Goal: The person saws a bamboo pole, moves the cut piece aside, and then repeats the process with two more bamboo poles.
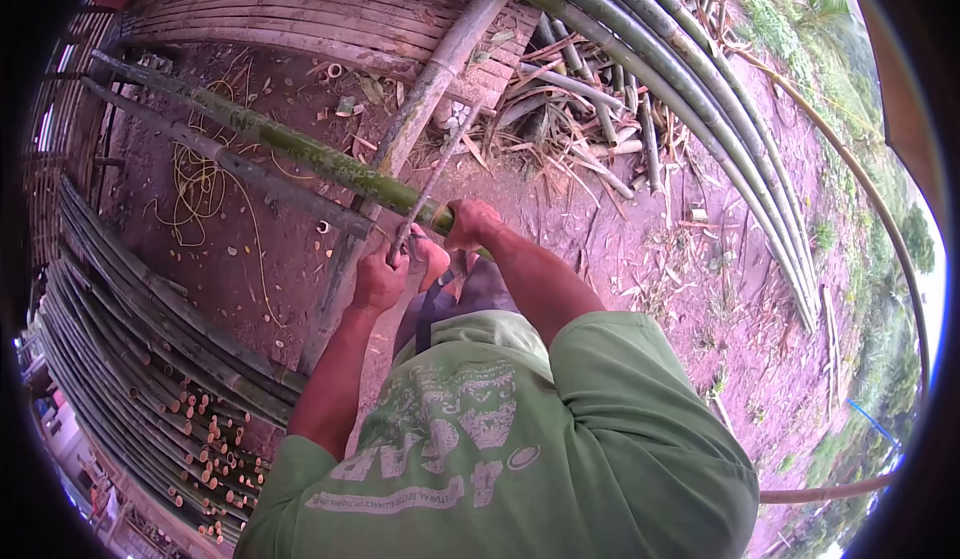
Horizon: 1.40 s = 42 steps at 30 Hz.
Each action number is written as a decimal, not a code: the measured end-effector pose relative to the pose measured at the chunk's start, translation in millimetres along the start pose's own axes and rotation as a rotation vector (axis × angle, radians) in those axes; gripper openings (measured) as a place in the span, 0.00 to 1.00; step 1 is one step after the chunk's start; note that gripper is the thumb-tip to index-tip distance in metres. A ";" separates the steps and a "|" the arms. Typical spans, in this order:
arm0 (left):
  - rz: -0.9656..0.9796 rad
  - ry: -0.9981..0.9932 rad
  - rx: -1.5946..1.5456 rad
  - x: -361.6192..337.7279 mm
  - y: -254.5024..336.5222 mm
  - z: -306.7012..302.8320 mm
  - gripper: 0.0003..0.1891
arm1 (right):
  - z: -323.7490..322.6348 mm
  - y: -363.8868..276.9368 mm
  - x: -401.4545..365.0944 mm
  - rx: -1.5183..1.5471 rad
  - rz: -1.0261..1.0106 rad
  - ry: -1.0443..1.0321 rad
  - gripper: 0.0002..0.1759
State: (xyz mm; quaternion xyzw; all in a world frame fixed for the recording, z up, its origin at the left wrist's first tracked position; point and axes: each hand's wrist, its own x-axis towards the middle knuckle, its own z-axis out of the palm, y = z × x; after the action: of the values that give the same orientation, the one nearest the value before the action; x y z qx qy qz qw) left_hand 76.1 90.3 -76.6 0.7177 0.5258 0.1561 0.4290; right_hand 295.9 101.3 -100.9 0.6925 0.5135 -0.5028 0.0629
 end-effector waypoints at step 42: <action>-0.136 -0.059 0.182 -61.4 49.4 -89.5 0.08 | -437.5 69.0 -145.7 -0.554 -0.177 1.481 0.54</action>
State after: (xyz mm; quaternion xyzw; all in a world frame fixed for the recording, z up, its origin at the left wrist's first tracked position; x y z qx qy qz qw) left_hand 21.9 72.2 28.0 0.7206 0.5725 0.0572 0.3870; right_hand 630.5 238.8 193.1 0.7624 0.5813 0.2313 -0.1654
